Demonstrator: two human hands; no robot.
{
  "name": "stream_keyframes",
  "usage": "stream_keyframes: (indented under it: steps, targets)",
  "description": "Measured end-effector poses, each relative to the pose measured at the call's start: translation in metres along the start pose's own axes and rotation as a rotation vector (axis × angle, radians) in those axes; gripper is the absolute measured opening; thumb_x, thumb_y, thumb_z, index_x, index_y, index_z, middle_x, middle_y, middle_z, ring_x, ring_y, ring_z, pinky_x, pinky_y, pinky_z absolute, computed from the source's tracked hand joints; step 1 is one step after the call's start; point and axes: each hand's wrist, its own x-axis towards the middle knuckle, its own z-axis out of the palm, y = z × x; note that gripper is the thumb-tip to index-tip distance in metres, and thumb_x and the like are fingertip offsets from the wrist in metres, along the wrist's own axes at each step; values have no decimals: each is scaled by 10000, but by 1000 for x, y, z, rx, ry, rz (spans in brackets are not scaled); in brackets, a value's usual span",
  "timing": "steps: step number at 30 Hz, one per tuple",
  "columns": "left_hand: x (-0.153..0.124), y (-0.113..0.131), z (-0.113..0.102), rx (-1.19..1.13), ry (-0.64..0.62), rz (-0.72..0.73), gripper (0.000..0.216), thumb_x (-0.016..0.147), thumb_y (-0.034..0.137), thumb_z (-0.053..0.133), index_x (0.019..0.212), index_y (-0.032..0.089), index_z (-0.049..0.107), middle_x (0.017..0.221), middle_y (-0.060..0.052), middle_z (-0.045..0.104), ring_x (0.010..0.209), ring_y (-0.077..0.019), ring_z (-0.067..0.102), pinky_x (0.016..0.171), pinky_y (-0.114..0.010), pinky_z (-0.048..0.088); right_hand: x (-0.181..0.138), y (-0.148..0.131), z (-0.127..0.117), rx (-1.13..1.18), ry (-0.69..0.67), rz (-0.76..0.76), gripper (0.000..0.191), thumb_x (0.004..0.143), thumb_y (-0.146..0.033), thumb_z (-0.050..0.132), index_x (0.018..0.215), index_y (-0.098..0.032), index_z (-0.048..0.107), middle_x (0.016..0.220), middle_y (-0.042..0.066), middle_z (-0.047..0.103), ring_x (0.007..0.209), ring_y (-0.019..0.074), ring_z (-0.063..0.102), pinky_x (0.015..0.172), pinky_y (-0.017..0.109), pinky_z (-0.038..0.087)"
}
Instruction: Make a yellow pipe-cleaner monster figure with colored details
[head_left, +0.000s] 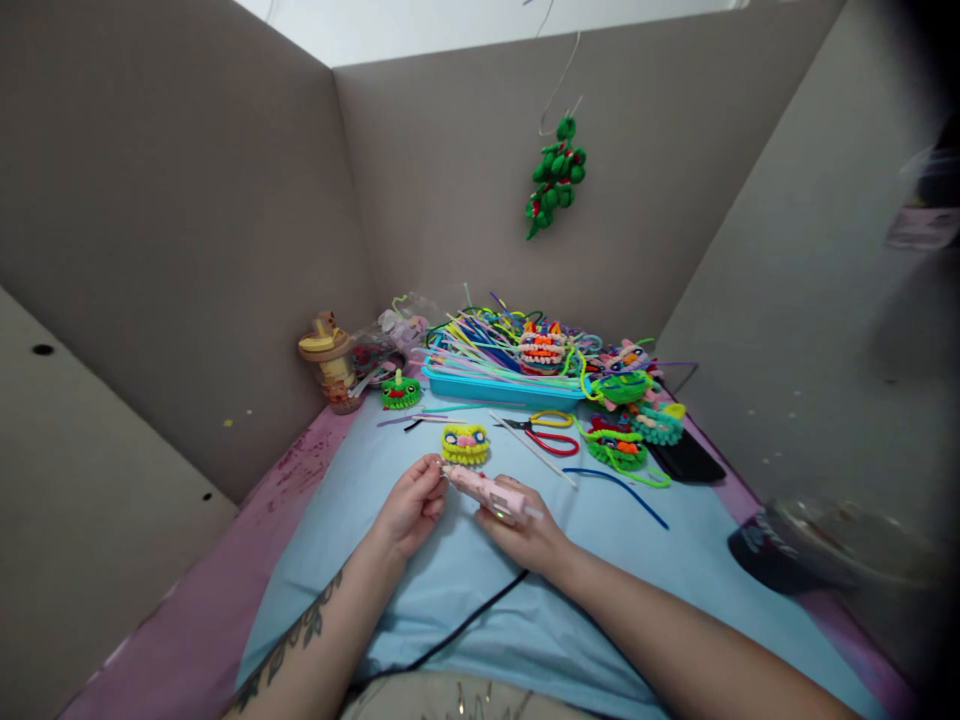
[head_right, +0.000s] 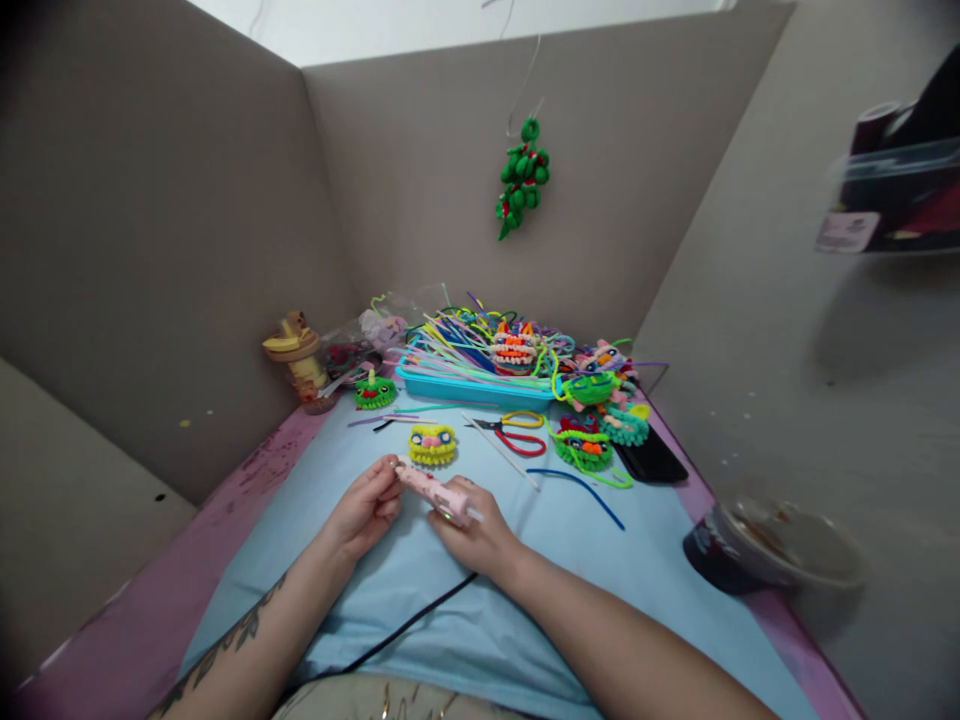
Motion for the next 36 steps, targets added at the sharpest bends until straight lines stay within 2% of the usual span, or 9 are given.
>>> stream_keyframes:
  steps: [7, 14, 23, 32, 36]
  targets:
    - [0, 0, -2, -21, -17, -4, 301, 645, 248, 745, 789, 142, 503, 611, 68, 339, 441, -12, 226, 353, -119, 119, -1, 2, 1, -12, 9, 13, 121, 710, -151, 541, 640, -196, 453, 642, -26, 479, 574, 107, 487, 577, 222, 420]
    - [1, 0, -2, 4, -12, -11, 308, 640, 265, 748, 784, 139, 507, 613, 67, 335, 444, -15, 234, 353, -122, 120, -2, 0, -1, -22, -5, 6, 41, 729, -149, 536, 721, -188, 543, 673, -12, 505, 609, 117, 509, 567, 220, 413]
    - [-1, -2, -1, 61, -44, -31, 291, 659, 291, 733, 796, 137, 528, 570, 79, 274, 438, -22, 205, 364, -132, 110, -1, -4, -4, -45, -23, -2, 158, 744, -159, 551, 879, -202, 623, 763, 19, 603, 698, 154, 570, 659, 256, 465]
    - [-4, -3, 2, 133, -75, -50, 263, 679, 302, 714, 743, 143, 515, 562, 81, 251, 434, -28, 166, 374, -162, 86, 0, -4, -5, 27, 62, 28, 302, 768, -209, 552, 1067, -222, 594, 921, 59, 646, 887, 209, 607, 792, 332, 499]
    - [-3, 8, 0, 264, -14, -9, 278, 670, 341, 707, 741, 154, 514, 538, 86, 260, 420, -32, 172, 379, -172, 92, -5, 3, -9, 39, 252, 74, 260, 794, -274, 533, 1043, -238, 598, 941, 61, 649, 906, 223, 602, 813, 365, 501]
